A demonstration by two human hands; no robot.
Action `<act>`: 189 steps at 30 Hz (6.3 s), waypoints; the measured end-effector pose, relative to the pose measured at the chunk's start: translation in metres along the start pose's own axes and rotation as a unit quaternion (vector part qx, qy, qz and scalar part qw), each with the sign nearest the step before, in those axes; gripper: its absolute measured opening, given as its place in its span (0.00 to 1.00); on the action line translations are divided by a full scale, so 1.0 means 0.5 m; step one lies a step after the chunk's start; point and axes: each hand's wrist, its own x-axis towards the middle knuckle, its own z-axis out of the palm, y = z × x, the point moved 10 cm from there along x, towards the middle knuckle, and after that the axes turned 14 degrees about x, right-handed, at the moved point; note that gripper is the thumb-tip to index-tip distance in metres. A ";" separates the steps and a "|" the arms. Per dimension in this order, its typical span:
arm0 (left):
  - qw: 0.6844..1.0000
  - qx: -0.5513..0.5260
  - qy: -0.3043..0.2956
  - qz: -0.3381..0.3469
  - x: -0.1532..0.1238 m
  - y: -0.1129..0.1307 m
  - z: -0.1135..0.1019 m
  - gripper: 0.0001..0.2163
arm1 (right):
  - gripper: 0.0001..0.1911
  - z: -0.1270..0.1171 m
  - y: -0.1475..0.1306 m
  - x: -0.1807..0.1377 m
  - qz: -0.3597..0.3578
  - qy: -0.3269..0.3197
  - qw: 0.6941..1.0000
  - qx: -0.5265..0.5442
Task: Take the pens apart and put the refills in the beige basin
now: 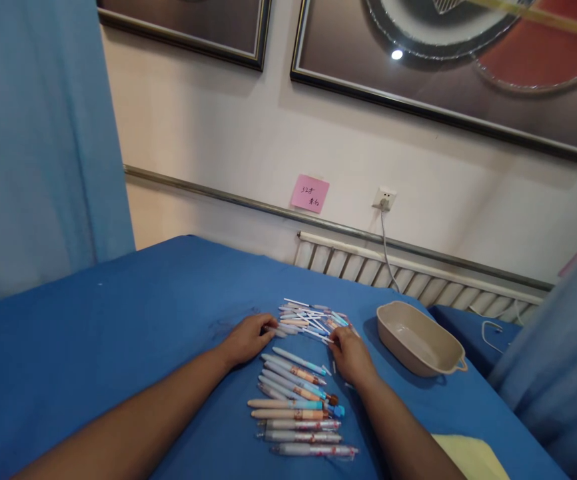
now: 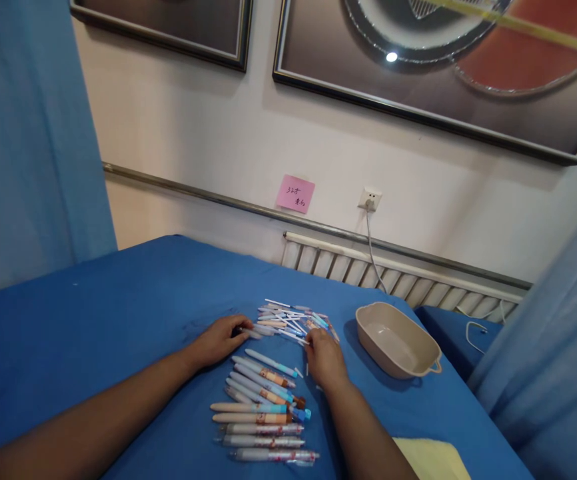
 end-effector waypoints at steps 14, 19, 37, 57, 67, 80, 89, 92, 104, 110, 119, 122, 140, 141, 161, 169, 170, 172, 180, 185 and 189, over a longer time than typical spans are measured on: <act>0.975 0.077 -0.051 0.201 -0.035 0.142 0.024 0.14 | 0.09 0.038 -0.047 -0.004 -0.039 -0.076 0.996 -0.035; 0.975 0.085 -0.061 0.194 -0.034 0.139 0.022 0.14 | 0.12 0.004 -0.004 -0.002 -0.008 -0.068 0.995 -0.067; 0.992 0.015 0.028 0.124 -0.024 0.107 -0.015 0.10 | 0.12 0.068 -0.110 -0.039 -0.084 -0.126 0.988 0.025; 0.989 0.038 0.011 0.143 -0.030 0.124 -0.006 0.08 | 0.08 0.064 -0.106 -0.030 -0.082 -0.077 0.976 0.184; 0.986 0.051 0.014 0.157 -0.041 0.145 -0.012 0.08 | 0.10 0.075 -0.098 -0.030 -0.042 -0.098 0.960 0.259; 0.991 0.034 0.013 0.129 -0.036 0.144 -0.016 0.10 | 0.10 0.070 -0.090 -0.027 -0.043 -0.074 0.963 0.256; 0.992 0.005 0.016 0.126 -0.036 0.141 -0.016 0.12 | 0.07 0.060 -0.101 -0.029 -0.058 -0.066 0.975 0.204; 0.993 0.004 0.006 0.118 -0.034 0.133 -0.009 0.13 | 0.07 0.057 -0.113 -0.031 -0.078 -0.072 0.978 0.178; 0.991 0.008 0.002 0.132 -0.034 0.129 -0.004 0.17 | 0.07 0.052 -0.108 -0.032 -0.095 -0.060 0.983 0.149; 0.985 0.036 -0.004 0.166 -0.038 0.130 0.003 0.09 | 0.07 0.042 -0.098 -0.028 -0.103 -0.073 0.987 0.104; 0.979 0.128 0.037 0.156 -0.029 0.118 -0.037 0.09 | 0.04 0.026 -0.027 -0.009 -0.066 -0.088 0.994 0.028; 0.976 0.150 0.040 0.151 -0.027 0.112 -0.039 0.10 | 0.05 0.022 -0.013 -0.006 -0.045 -0.085 0.995 0.029; 0.962 0.241 0.048 0.122 -0.016 0.076 -0.084 0.14 | 0.08 0.002 -0.026 -0.008 -0.023 -0.061 0.998 0.016; 0.964 0.235 0.051 0.114 -0.015 0.070 -0.086 0.13 | 0.09 0.000 -0.025 -0.008 -0.018 -0.058 0.998 0.012; 0.988 0.082 0.030 0.126 -0.022 0.104 -0.031 0.09 | 0.08 0.070 -0.128 -0.052 -0.076 -0.182 0.971 0.133; 0.990 0.073 0.024 0.117 -0.021 0.096 -0.020 0.09 | 0.12 0.067 -0.146 -0.054 -0.083 -0.164 0.976 0.113; 0.990 0.071 0.025 0.116 -0.021 0.095 -0.019 0.09 | 0.13 0.068 -0.152 -0.056 -0.091 -0.165 0.977 0.101; 0.990 0.069 0.024 0.116 -0.022 0.094 -0.016 0.09 | 0.12 0.068 -0.158 -0.058 -0.105 -0.162 0.978 0.074; 0.990 0.058 0.018 0.124 -0.025 0.105 -0.017 0.10 | 0.06 0.068 -0.107 -0.039 -0.072 -0.157 0.983 0.063; 0.989 0.026 0.020 0.141 -0.033 0.123 -0.023 0.11 | 0.08 0.065 -0.082 -0.026 -0.045 -0.118 0.984 0.129; 0.984 0.026 0.004 0.174 -0.039 0.145 -0.012 0.11 | 0.09 0.068 -0.074 -0.025 -0.025 -0.106 0.974 0.198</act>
